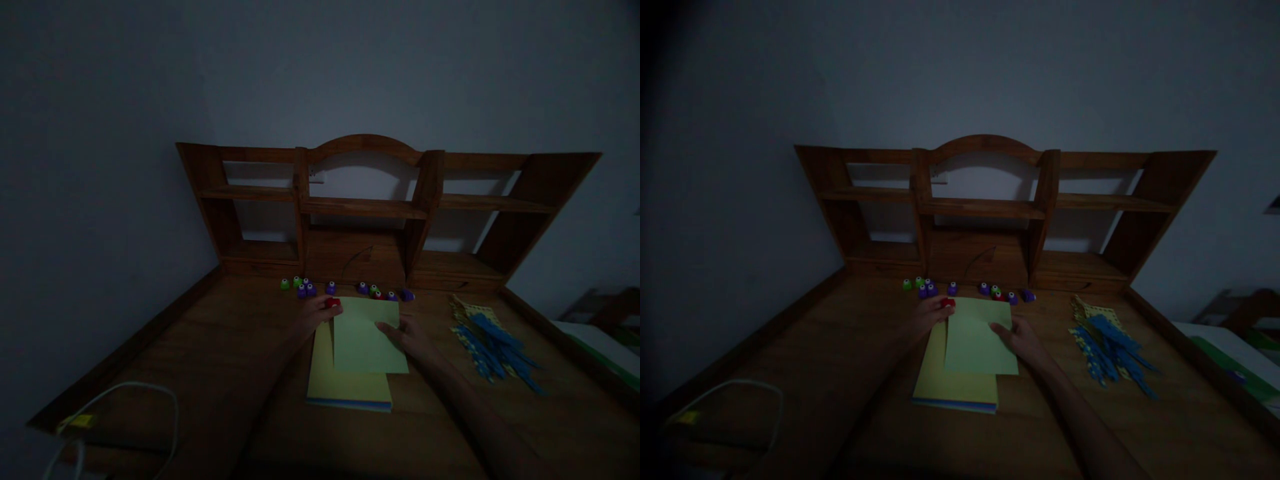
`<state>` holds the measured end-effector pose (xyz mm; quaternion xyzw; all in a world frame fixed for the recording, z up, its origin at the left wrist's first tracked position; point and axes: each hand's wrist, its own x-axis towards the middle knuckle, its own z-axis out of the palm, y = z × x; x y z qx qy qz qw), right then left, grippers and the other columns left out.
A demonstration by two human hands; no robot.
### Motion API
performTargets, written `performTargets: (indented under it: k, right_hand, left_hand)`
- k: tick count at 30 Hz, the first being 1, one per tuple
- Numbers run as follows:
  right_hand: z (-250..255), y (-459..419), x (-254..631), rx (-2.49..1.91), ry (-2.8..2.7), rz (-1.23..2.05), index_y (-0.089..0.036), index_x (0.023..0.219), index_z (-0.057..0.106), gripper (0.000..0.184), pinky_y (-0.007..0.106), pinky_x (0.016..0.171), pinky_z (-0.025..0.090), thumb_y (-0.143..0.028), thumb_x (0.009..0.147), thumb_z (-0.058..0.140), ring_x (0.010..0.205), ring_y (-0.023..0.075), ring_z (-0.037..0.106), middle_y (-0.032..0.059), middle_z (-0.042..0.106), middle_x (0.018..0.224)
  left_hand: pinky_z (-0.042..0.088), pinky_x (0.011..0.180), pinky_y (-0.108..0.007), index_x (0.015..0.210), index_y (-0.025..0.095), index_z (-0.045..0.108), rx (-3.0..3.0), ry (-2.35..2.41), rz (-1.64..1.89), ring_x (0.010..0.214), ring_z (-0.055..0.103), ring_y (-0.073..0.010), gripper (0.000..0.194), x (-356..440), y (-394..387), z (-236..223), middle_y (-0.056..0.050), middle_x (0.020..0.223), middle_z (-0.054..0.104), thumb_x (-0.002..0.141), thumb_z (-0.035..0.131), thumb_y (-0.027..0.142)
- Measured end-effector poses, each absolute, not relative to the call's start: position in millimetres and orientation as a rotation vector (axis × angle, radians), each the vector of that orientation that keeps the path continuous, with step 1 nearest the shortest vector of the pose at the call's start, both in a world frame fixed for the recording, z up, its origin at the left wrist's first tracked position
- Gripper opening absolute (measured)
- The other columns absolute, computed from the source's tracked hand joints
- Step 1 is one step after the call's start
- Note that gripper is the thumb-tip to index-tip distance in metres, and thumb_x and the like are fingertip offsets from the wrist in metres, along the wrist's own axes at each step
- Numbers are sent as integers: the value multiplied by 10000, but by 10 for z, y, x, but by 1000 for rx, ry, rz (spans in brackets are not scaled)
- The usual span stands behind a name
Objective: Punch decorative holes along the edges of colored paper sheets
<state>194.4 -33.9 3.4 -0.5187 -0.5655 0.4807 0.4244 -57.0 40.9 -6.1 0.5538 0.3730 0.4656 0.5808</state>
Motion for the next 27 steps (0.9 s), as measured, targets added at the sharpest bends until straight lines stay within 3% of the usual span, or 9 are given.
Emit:
performTargets:
  k: [9,18,27]
  right_hand:
    - [46,-363,1934,-1301,-1415,1220,-129,866,673,448,285,502,490,-549,717,633,615,218,648,99,712,790]
    - [24,-357,1959,-1321,-1470,1220,-112,873,662,454,253,488,460,-544,741,616,598,189,623,89,693,777]
    - [81,-397,1941,-1297,-1521,1239,-115,880,659,446,250,521,463,-541,763,599,636,194,631,69,695,790]
  left_hand:
    - [446,720,-286,870,153,708,1278,887,1021,798,628,-215,283,-608,349,121,-85,873,699,625,781,275]
    - [445,825,-312,963,139,685,1414,904,947,912,625,-226,384,-648,275,217,-86,976,696,682,730,398]
    - [453,786,-287,972,135,681,1377,875,972,869,636,-208,409,-614,191,289,-78,958,700,687,719,427]
